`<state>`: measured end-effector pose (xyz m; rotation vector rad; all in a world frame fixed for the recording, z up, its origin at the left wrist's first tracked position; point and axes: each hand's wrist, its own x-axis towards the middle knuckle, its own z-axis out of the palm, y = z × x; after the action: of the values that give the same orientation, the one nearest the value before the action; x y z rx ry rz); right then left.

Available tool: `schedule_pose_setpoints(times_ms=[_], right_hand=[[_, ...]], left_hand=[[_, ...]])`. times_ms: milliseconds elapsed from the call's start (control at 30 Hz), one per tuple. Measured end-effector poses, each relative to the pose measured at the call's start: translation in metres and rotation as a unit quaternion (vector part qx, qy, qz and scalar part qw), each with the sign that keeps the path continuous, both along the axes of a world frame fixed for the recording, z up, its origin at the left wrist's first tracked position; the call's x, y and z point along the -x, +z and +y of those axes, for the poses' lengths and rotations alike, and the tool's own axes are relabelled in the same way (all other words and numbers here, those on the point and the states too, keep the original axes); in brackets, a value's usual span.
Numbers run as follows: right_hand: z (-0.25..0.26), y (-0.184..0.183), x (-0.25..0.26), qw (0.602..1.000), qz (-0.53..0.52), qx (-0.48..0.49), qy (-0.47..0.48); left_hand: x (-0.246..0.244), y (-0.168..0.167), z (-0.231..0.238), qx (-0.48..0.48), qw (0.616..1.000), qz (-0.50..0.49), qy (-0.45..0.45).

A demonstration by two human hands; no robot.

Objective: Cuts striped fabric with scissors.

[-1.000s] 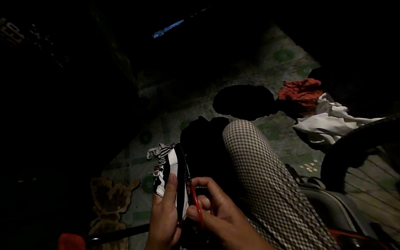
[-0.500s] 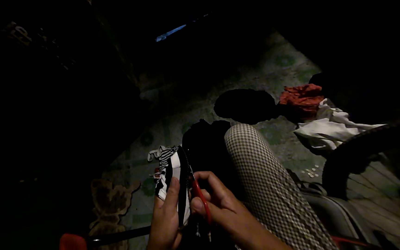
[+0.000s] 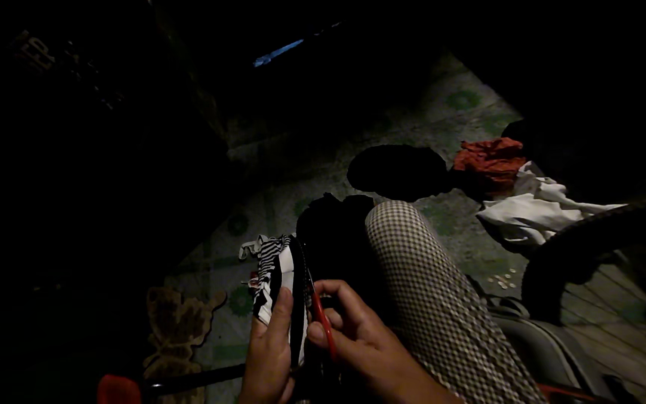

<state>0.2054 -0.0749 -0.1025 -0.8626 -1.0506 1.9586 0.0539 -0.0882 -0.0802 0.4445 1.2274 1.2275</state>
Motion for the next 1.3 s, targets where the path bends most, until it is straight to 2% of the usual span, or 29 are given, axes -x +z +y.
schedule_pose_setpoints(times_ms=[167, 367, 500, 700, 867, 1033, 1300], right_hand=[[0.0, 0.001, 0.001, 1.0, -0.001, -0.004, -0.014], [0.004, 0.008, -0.004, 0.999, 0.006, 0.044, 0.002], [0.003, 0.012, -0.007, 0.999, 0.007, 0.051, 0.002], [-0.006, 0.014, -0.018, 0.999, -0.017, 0.037, 0.007], [-0.015, 0.008, -0.028, 0.999, -0.034, 0.019, 0.0], [-0.015, 0.005, -0.035, 1.0, -0.024, 0.016, 0.003], [-0.014, 0.007, -0.045, 0.998, -0.011, -0.04, 0.042]], left_hand=[[-0.001, 0.002, -0.001, 0.004, 1.0, 0.0, 0.005], [0.003, -0.007, -0.001, 0.008, 1.0, -0.001, -0.003], [0.0, -0.012, 0.007, 0.036, 0.997, 0.033, 0.052], [0.005, -0.014, 0.019, 0.096, 0.978, -0.097, 0.156], [0.006, -0.013, 0.014, 0.091, 0.971, -0.117, 0.185], [0.005, -0.01, 0.013, 0.08, 0.933, -0.301, 0.179], [0.002, 0.0, 0.008, 0.095, 0.924, -0.362, 0.078]])
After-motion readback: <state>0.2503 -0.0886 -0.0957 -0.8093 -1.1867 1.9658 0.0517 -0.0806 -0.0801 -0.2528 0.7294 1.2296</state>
